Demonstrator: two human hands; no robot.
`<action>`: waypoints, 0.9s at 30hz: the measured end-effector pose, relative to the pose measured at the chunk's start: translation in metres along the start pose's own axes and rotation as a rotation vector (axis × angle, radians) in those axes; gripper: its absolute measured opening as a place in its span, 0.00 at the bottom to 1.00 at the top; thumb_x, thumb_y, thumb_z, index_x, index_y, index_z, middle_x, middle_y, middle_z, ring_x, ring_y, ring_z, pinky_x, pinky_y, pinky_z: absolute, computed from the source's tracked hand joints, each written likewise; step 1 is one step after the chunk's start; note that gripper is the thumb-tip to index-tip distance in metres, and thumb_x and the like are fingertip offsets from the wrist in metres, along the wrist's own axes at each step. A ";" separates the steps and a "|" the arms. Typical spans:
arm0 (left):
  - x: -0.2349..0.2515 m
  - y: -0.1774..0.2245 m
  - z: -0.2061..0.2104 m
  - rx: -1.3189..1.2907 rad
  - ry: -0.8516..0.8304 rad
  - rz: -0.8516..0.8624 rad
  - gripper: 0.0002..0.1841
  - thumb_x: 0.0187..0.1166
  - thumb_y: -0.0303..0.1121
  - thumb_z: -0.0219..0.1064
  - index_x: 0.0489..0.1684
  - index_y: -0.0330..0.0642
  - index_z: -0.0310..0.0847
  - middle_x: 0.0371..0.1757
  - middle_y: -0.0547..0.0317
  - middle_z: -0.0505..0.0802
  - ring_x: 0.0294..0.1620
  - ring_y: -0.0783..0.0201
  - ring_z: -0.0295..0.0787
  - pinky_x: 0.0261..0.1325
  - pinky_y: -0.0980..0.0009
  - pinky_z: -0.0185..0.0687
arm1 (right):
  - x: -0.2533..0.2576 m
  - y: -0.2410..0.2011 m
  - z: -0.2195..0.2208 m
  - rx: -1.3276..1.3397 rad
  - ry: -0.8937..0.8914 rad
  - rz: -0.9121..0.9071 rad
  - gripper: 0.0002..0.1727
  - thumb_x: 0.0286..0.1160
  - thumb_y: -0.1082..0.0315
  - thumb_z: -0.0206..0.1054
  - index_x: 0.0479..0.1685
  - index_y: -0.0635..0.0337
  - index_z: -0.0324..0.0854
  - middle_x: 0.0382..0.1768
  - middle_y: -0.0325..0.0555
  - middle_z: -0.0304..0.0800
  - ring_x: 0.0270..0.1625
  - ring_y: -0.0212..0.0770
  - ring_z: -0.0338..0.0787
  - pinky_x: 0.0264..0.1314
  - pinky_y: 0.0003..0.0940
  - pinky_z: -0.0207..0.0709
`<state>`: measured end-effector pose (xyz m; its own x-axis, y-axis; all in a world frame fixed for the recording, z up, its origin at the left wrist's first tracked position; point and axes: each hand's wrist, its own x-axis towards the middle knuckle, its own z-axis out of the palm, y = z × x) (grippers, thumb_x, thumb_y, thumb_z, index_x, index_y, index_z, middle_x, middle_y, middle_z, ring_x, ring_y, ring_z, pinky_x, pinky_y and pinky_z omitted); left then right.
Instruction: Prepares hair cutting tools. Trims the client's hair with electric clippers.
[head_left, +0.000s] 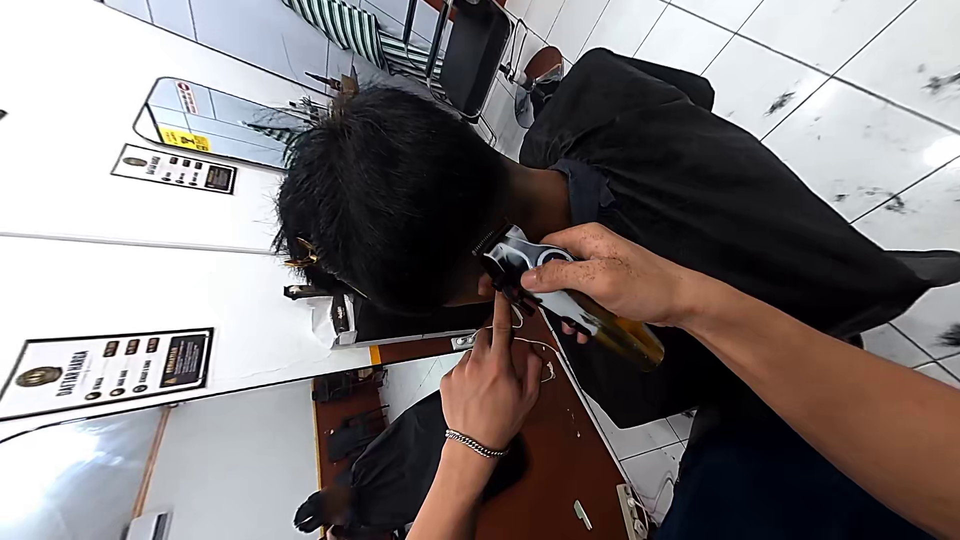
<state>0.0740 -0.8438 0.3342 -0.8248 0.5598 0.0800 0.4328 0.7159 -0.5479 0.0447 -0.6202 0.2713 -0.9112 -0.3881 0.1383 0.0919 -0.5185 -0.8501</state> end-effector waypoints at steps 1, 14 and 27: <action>0.000 0.000 0.000 0.001 -0.001 0.001 0.33 0.75 0.45 0.59 0.79 0.36 0.77 0.36 0.49 0.94 0.22 0.52 0.89 0.17 0.56 0.75 | 0.000 0.001 -0.002 0.009 0.002 -0.010 0.15 0.89 0.59 0.59 0.39 0.61 0.82 0.22 0.44 0.85 0.18 0.34 0.87 0.20 0.28 0.84; 0.002 0.001 -0.001 -0.006 -0.021 -0.012 0.35 0.76 0.45 0.59 0.86 0.42 0.71 0.38 0.49 0.95 0.21 0.51 0.89 0.16 0.56 0.75 | -0.019 0.035 0.022 0.053 0.341 -0.195 0.21 0.63 0.60 0.81 0.48 0.61 0.80 0.22 0.44 0.87 0.15 0.35 0.86 0.15 0.30 0.84; 0.000 0.000 0.001 -0.013 0.017 0.006 0.23 0.75 0.51 0.58 0.36 0.38 0.90 0.35 0.46 0.94 0.27 0.48 0.93 0.18 0.54 0.78 | -0.013 0.002 0.040 -0.310 0.163 0.016 0.20 0.77 0.51 0.74 0.54 0.56 0.80 0.32 0.37 0.87 0.34 0.26 0.88 0.36 0.25 0.82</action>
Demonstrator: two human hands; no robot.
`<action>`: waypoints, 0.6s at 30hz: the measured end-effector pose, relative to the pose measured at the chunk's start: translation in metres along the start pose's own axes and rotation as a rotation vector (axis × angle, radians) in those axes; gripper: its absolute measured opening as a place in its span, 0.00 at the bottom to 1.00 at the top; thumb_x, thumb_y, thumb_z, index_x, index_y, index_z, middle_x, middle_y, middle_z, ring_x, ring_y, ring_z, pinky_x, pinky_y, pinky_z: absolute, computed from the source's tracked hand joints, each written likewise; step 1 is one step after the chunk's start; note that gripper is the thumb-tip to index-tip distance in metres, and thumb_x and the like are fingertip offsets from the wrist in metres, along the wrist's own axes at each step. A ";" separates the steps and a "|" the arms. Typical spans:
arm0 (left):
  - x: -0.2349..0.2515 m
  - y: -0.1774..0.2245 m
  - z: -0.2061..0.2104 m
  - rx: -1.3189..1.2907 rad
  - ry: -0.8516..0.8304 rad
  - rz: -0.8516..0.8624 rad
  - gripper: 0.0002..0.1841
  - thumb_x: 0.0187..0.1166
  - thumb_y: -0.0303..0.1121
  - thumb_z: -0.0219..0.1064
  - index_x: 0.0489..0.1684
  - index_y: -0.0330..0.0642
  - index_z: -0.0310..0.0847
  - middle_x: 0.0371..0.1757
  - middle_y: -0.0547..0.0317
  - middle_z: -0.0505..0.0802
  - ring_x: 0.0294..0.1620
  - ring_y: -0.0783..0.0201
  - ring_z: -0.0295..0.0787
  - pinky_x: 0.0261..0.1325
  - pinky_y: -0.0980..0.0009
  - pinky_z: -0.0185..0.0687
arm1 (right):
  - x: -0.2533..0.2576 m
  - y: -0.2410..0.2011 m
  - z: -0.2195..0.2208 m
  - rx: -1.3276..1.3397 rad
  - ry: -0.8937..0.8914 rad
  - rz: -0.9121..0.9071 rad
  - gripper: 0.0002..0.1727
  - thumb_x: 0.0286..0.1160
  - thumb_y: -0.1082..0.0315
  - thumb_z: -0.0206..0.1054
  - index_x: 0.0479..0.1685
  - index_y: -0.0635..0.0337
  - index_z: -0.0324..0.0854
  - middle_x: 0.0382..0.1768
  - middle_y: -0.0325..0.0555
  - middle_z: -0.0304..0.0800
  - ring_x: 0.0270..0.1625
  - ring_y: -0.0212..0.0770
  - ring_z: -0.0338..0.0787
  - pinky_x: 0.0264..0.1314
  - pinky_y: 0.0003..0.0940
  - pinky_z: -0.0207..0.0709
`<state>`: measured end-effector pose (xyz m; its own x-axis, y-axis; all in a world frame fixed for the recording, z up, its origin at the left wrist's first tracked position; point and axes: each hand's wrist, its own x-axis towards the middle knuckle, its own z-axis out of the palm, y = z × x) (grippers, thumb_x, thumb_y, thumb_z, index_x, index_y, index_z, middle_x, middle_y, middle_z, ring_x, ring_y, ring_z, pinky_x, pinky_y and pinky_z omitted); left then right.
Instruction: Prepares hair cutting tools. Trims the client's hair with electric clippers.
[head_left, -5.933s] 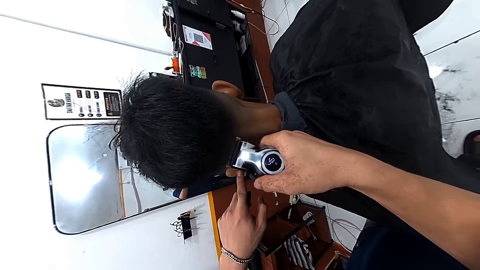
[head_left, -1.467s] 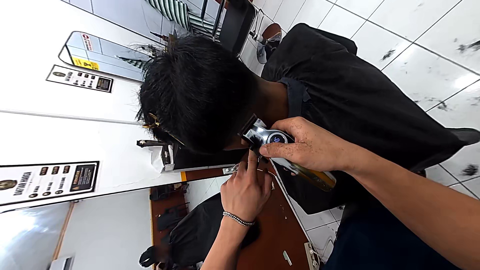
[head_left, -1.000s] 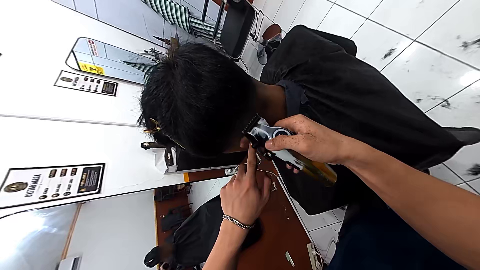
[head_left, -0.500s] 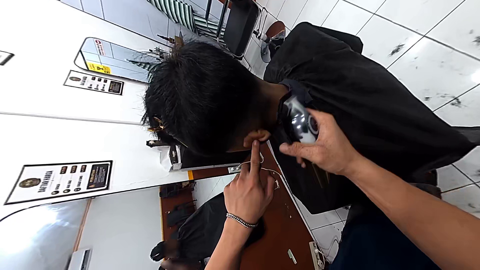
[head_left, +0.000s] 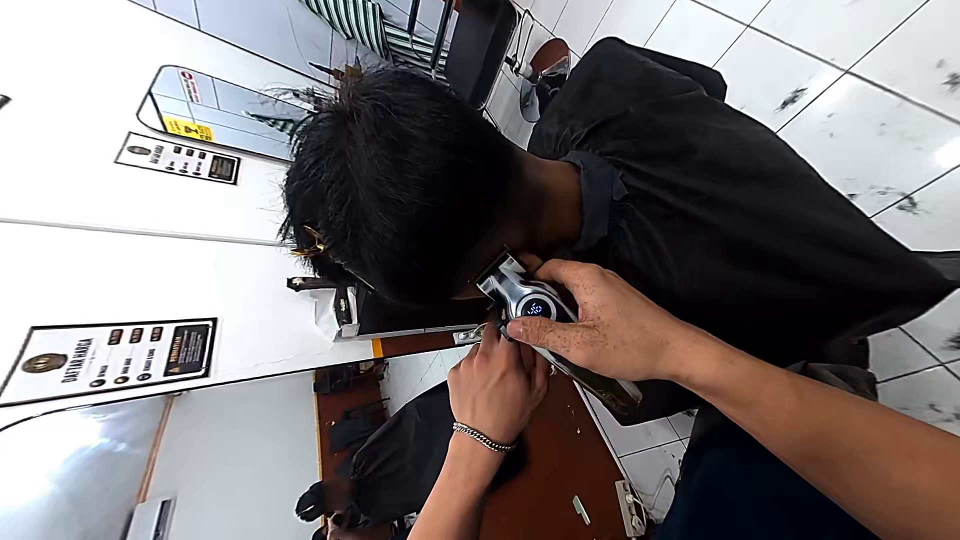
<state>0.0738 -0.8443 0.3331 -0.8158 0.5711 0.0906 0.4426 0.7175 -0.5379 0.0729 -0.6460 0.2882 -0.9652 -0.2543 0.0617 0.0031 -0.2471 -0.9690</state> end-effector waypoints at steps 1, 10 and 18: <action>0.000 0.000 0.000 -0.001 -0.003 0.000 0.23 0.75 0.51 0.58 0.36 0.38 0.89 0.36 0.46 0.94 0.27 0.48 0.93 0.18 0.54 0.78 | 0.000 0.000 0.000 0.003 0.000 -0.004 0.20 0.77 0.51 0.74 0.55 0.55 0.81 0.32 0.37 0.87 0.34 0.26 0.88 0.36 0.25 0.82; 0.000 0.000 0.001 0.005 -0.005 0.003 0.23 0.74 0.50 0.59 0.34 0.38 0.89 0.34 0.46 0.93 0.26 0.48 0.92 0.18 0.54 0.77 | 0.003 -0.004 -0.002 0.024 -0.005 -0.068 0.19 0.77 0.51 0.73 0.56 0.55 0.82 0.33 0.36 0.88 0.36 0.25 0.89 0.37 0.25 0.83; -0.001 0.000 0.000 0.018 0.002 0.009 0.23 0.74 0.50 0.58 0.31 0.38 0.89 0.31 0.46 0.93 0.24 0.49 0.92 0.17 0.54 0.76 | 0.003 -0.006 -0.001 -0.002 -0.030 -0.068 0.20 0.77 0.51 0.73 0.56 0.55 0.81 0.34 0.36 0.89 0.37 0.25 0.89 0.39 0.25 0.83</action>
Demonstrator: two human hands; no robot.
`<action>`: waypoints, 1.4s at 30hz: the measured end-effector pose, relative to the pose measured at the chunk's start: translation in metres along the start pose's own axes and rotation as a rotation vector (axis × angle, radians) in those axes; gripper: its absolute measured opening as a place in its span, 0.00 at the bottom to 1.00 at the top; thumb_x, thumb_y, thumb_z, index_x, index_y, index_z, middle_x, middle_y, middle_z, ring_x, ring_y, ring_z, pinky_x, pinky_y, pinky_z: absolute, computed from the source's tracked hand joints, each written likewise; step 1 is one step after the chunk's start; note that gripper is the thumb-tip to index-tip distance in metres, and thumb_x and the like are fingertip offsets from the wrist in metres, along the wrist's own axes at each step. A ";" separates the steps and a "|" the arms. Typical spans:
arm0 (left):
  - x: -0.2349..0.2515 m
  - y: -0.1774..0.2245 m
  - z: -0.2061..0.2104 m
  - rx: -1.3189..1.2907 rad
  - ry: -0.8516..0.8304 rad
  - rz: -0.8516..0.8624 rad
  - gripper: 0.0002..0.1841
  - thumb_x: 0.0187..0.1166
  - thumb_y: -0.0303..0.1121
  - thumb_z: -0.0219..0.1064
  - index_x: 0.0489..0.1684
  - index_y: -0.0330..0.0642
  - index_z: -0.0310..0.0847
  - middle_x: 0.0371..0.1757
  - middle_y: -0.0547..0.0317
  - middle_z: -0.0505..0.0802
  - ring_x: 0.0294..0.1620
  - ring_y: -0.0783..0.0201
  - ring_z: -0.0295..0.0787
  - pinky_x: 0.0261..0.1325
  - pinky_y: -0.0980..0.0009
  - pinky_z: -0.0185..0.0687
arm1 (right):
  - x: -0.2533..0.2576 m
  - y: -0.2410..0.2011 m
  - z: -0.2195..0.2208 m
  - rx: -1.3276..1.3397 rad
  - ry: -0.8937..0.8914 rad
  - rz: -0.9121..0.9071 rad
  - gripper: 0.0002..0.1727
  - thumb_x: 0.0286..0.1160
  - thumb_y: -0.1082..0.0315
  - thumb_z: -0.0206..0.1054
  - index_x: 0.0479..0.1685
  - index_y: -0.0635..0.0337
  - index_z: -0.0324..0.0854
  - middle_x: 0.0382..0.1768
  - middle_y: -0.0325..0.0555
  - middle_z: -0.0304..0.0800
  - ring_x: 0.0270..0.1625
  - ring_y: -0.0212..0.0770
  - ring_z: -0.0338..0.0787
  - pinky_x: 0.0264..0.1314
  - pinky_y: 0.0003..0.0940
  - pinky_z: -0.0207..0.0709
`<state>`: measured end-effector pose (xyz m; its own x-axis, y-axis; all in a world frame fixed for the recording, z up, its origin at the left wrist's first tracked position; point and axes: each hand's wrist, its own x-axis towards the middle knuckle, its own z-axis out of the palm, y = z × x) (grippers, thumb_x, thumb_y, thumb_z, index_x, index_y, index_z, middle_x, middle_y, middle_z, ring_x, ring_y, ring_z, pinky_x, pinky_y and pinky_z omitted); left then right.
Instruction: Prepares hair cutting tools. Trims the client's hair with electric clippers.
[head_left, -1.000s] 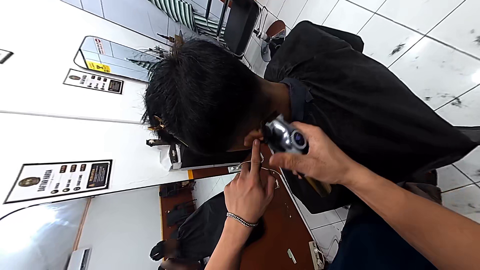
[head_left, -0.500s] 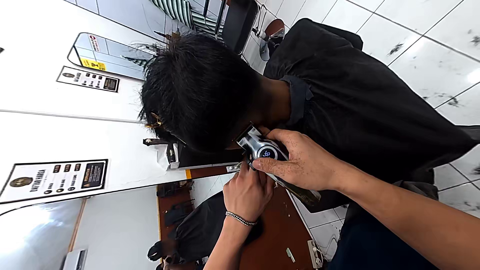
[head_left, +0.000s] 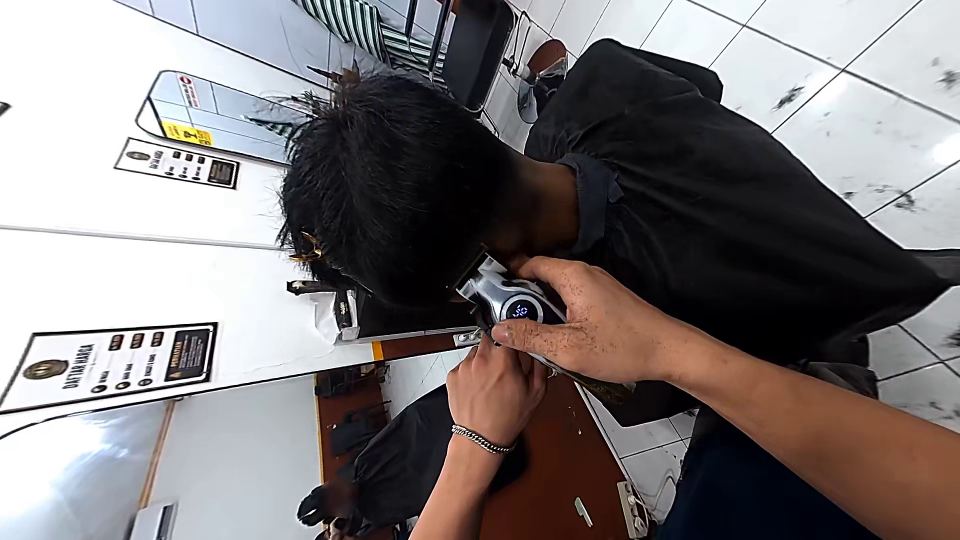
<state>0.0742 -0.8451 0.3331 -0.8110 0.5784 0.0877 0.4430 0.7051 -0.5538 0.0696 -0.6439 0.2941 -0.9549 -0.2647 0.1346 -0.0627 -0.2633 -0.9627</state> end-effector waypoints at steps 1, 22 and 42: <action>0.000 0.000 0.000 0.002 -0.002 0.000 0.23 0.74 0.51 0.58 0.32 0.38 0.89 0.32 0.46 0.93 0.25 0.49 0.92 0.17 0.54 0.76 | 0.000 0.000 -0.001 -0.008 -0.006 -0.002 0.20 0.77 0.51 0.73 0.56 0.55 0.82 0.33 0.36 0.88 0.36 0.25 0.89 0.38 0.25 0.82; 0.002 0.002 -0.003 -0.008 -0.040 -0.017 0.25 0.74 0.48 0.59 0.52 0.34 0.89 0.36 0.48 0.95 0.26 0.51 0.92 0.18 0.55 0.77 | 0.001 0.014 -0.012 0.135 0.023 -0.042 0.16 0.81 0.53 0.69 0.48 0.58 0.85 0.28 0.41 0.87 0.29 0.31 0.88 0.30 0.28 0.81; 0.003 0.003 -0.003 0.006 -0.041 -0.023 0.30 0.75 0.48 0.58 0.66 0.33 0.85 0.36 0.49 0.95 0.25 0.51 0.91 0.18 0.55 0.76 | 0.005 0.020 -0.023 0.255 -0.034 0.019 0.15 0.84 0.57 0.65 0.50 0.62 0.84 0.28 0.45 0.89 0.24 0.34 0.90 0.27 0.29 0.86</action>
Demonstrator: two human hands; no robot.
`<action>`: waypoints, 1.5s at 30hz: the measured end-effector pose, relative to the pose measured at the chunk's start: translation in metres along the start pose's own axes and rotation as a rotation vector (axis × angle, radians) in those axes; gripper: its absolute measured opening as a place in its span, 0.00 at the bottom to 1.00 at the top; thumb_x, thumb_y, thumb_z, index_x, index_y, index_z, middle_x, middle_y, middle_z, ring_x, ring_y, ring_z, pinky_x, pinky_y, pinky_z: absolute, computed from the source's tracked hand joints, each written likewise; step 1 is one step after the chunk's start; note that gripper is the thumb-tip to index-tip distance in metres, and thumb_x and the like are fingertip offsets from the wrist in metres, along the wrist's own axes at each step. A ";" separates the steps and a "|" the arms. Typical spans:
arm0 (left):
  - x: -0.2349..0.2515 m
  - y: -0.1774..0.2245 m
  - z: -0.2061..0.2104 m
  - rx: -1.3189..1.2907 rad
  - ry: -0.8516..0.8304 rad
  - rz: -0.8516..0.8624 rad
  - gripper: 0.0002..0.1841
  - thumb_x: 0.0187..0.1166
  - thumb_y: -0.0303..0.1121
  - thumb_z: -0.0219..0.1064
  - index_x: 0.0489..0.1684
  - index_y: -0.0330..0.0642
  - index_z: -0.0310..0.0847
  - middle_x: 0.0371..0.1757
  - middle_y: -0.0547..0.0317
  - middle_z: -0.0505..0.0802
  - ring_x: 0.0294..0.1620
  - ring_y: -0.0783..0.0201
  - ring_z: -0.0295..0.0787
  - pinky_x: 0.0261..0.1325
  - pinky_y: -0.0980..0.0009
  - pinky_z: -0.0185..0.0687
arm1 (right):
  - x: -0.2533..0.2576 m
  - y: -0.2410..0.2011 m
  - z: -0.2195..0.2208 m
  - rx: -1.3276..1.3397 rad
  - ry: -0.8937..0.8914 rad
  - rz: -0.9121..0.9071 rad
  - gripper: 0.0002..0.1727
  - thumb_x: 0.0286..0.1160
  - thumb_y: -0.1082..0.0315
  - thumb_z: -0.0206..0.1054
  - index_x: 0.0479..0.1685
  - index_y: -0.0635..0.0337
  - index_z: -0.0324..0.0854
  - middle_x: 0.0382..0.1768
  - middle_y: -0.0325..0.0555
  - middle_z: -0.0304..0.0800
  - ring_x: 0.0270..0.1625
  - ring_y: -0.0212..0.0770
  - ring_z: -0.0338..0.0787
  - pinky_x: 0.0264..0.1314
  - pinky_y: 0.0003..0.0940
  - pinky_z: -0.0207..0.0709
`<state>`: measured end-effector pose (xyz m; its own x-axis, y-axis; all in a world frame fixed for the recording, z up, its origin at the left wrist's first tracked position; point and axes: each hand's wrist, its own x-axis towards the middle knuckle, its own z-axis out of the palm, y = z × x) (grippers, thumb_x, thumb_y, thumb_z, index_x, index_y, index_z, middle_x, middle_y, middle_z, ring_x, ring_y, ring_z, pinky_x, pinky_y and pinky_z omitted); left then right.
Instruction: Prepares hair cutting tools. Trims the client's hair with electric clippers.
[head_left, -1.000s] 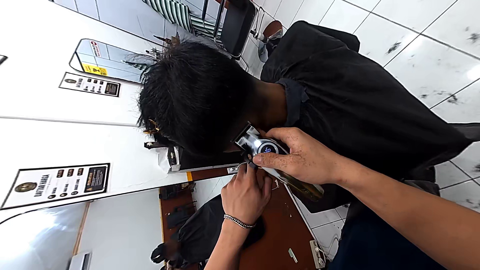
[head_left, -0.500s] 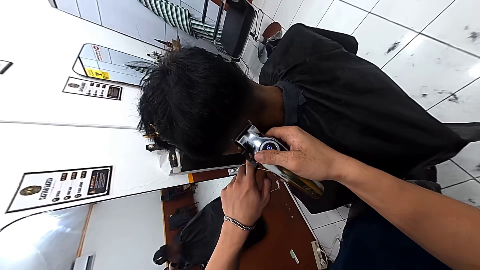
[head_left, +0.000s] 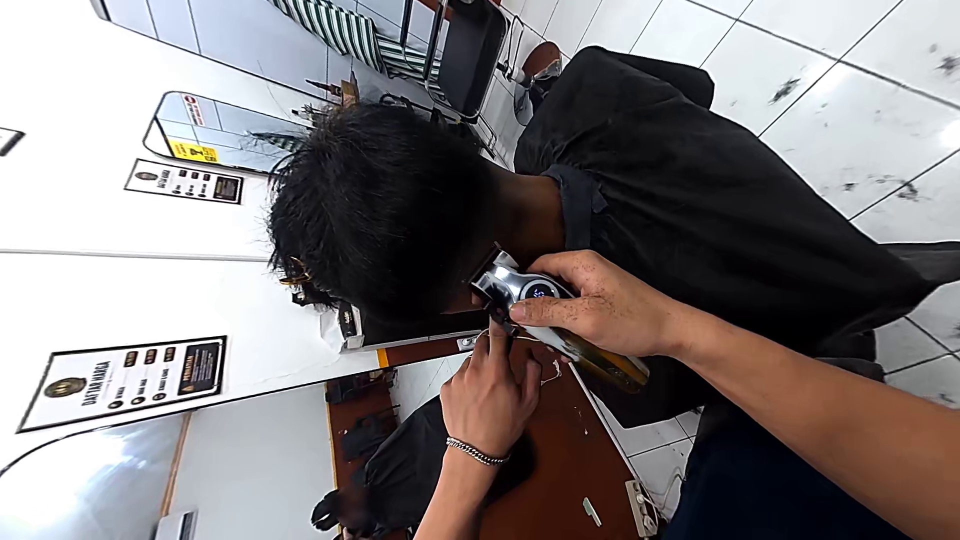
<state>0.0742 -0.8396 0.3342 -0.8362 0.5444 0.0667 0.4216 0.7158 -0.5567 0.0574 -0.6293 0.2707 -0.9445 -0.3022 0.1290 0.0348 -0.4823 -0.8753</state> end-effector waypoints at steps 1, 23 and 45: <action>0.000 0.000 0.000 -0.002 -0.007 -0.003 0.29 0.75 0.48 0.58 0.65 0.33 0.85 0.36 0.49 0.95 0.24 0.51 0.91 0.18 0.55 0.76 | 0.001 -0.002 0.000 -0.005 0.003 -0.019 0.15 0.84 0.57 0.66 0.49 0.61 0.84 0.27 0.44 0.88 0.24 0.33 0.89 0.27 0.28 0.85; -0.005 0.002 -0.006 -0.070 0.007 0.027 0.33 0.74 0.43 0.58 0.75 0.27 0.77 0.28 0.53 0.93 0.20 0.55 0.87 0.17 0.58 0.75 | 0.003 -0.002 -0.014 0.105 -0.101 -0.077 0.14 0.84 0.62 0.61 0.46 0.65 0.84 0.25 0.47 0.87 0.21 0.34 0.88 0.22 0.27 0.85; 0.005 -0.001 -0.043 -0.700 0.700 0.234 0.16 0.90 0.45 0.61 0.57 0.45 0.87 0.54 0.52 0.93 0.53 0.62 0.90 0.56 0.67 0.85 | -0.089 -0.021 -0.032 0.262 0.374 -0.405 0.22 0.81 0.45 0.57 0.57 0.51 0.82 0.42 0.45 0.91 0.32 0.39 0.92 0.30 0.34 0.90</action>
<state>0.0843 -0.8188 0.3712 -0.4080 0.6764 0.6132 0.8466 0.5317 -0.0232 0.1300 -0.5658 0.2630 -0.9486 0.2336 0.2135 -0.3165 -0.6994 -0.6409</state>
